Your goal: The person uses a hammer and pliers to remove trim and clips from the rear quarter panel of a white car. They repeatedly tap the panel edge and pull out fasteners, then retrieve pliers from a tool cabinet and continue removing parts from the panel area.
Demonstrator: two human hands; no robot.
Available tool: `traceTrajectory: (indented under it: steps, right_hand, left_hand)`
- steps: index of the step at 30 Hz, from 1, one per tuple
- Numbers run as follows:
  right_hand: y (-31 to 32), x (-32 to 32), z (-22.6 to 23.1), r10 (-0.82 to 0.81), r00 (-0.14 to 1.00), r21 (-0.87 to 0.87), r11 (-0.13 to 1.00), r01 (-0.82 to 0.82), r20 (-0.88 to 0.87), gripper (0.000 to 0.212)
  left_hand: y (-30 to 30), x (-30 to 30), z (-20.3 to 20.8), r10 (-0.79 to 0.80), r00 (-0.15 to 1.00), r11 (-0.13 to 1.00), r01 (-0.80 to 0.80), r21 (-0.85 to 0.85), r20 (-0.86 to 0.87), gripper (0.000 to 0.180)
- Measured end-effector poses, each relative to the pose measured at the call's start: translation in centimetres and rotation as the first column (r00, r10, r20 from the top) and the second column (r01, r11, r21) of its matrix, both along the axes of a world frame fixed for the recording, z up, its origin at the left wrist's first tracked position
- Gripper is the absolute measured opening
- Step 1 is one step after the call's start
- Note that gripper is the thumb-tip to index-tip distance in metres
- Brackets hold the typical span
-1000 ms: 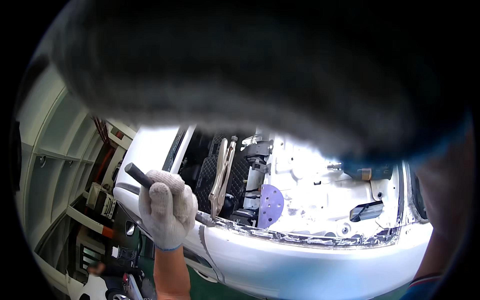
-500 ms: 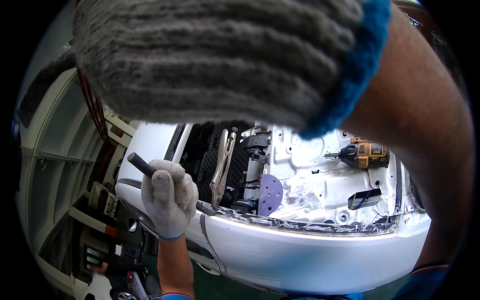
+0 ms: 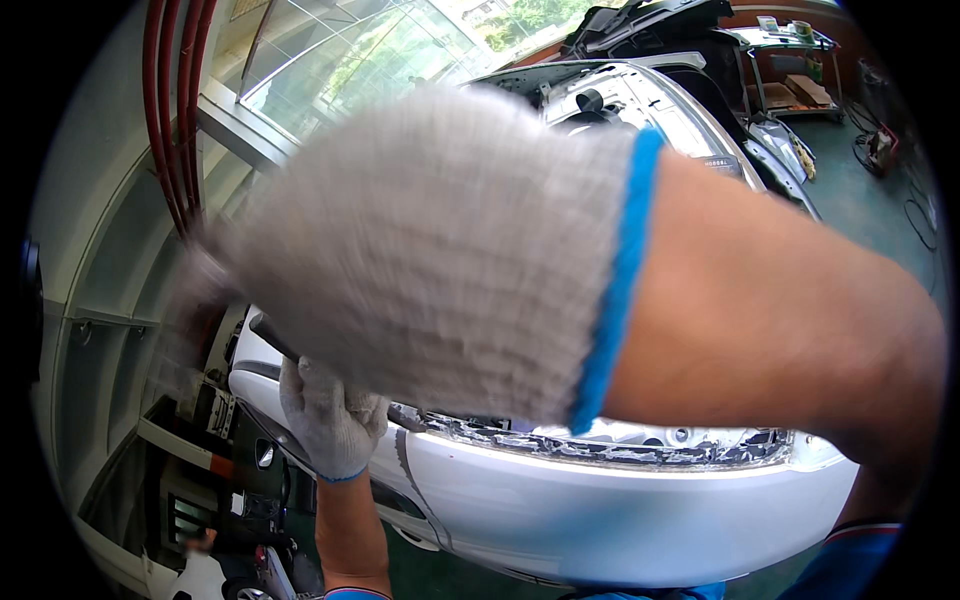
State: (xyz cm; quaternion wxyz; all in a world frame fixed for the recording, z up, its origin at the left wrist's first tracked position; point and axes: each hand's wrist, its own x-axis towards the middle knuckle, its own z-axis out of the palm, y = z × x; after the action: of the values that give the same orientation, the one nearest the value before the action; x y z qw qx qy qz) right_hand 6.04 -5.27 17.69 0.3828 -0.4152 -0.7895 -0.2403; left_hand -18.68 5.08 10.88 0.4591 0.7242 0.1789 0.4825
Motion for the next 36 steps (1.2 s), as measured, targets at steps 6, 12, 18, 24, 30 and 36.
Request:
traceTrajectory:
  steps: [6,12,18,24,30,36]
  right_hand:
    - [-2.9,-0.1,1.9,-0.048,0.997,-0.187,0.981,0.058,0.059,0.018]
    - [0.2,-0.3,-0.2,-0.001,0.999,-0.26,0.965,0.012,0.041,0.017]
    - [-0.9,0.8,-1.6,-0.069,0.996,-0.336,0.941,0.045,-0.062,0.013]
    - [-1.8,3.1,-4.1,-0.321,0.943,-0.659,0.728,0.188,-0.086,0.012]
    - [-2.5,3.4,-6.9,-0.367,0.929,-0.718,0.659,0.223,-0.048,0.016]
    - [-2.1,3.5,-7.7,-0.348,0.933,-0.735,0.656,0.168,-0.097,0.021]
  left_hand:
    - [0.2,-0.2,0.0,-0.056,0.998,0.996,0.057,0.064,-0.024,0.04]
    - [-0.1,-0.1,0.0,-0.023,1.0,1.0,0.023,-0.008,-0.017,0.036]
    - [1.3,0.1,-0.3,-0.002,0.998,1.0,0.003,0.02,-0.067,0.037]
    - [1.7,-2.5,2.8,0.084,0.982,0.978,-0.113,0.173,0.171,0.038]
    - [1.9,-2.4,2.7,-0.082,0.978,0.983,0.048,0.177,0.19,0.042]
    - [1.4,-1.7,1.4,-0.096,0.986,0.995,0.091,0.04,0.14,0.047]
